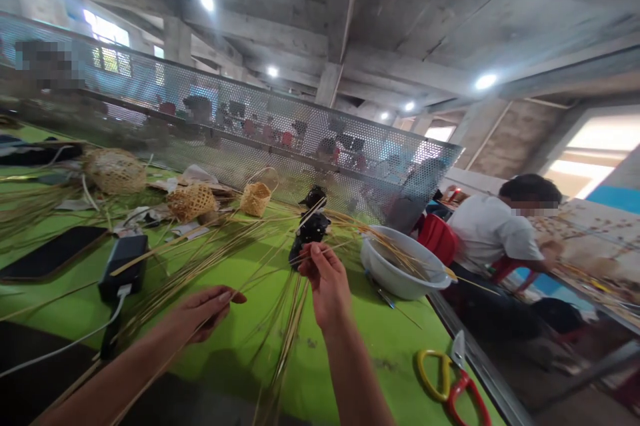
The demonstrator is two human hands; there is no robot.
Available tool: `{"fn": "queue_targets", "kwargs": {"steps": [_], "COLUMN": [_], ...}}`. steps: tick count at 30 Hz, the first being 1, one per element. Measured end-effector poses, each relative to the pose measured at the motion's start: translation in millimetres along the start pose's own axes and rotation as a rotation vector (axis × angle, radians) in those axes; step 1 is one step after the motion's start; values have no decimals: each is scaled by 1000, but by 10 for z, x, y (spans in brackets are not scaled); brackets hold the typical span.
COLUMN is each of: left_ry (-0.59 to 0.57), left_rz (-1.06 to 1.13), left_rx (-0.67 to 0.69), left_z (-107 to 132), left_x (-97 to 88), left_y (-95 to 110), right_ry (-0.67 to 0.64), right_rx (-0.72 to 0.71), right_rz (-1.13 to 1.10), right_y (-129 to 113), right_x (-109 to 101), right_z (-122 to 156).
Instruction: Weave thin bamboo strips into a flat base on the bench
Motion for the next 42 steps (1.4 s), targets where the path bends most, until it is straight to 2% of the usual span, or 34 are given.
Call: {"fn": "queue_targets", "kwargs": {"steps": [4, 10, 18, 21, 30, 35, 42], "left_ry": [-105, -114, -41, -13, -28, 45, 100], "left_rz": [22, 10, 66, 54, 19, -30, -77], "left_rx": [-3, 6, 13, 4, 11, 17, 39], "left_z": [-27, -11, -33, -15, -9, -47, -27], "left_x": [113, 180, 88, 77, 77, 49, 48], "left_y": [-47, -36, -105, -110, -113, -152, -179], "right_ry": [-61, -85, -34, -38, -25, -11, -17], "right_rx": [82, 103, 67, 55, 44, 0, 20], "right_rz": [33, 97, 122, 110, 98, 37, 38], "right_y": [128, 212, 217, 206, 169, 172, 175], "right_x": [100, 134, 10, 13, -2, -15, 6], "right_z": [48, 58, 24, 24, 23, 28, 36]}}
Point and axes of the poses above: each hand's wrist, its own z-axis away from the middle knuckle, its own x-axis out of the palm, y = z × x, the point moved 8 cm from there along -z, towards the middle knuckle, and after that the axes turned 9 degrees about -z, right-handed, at the moved point
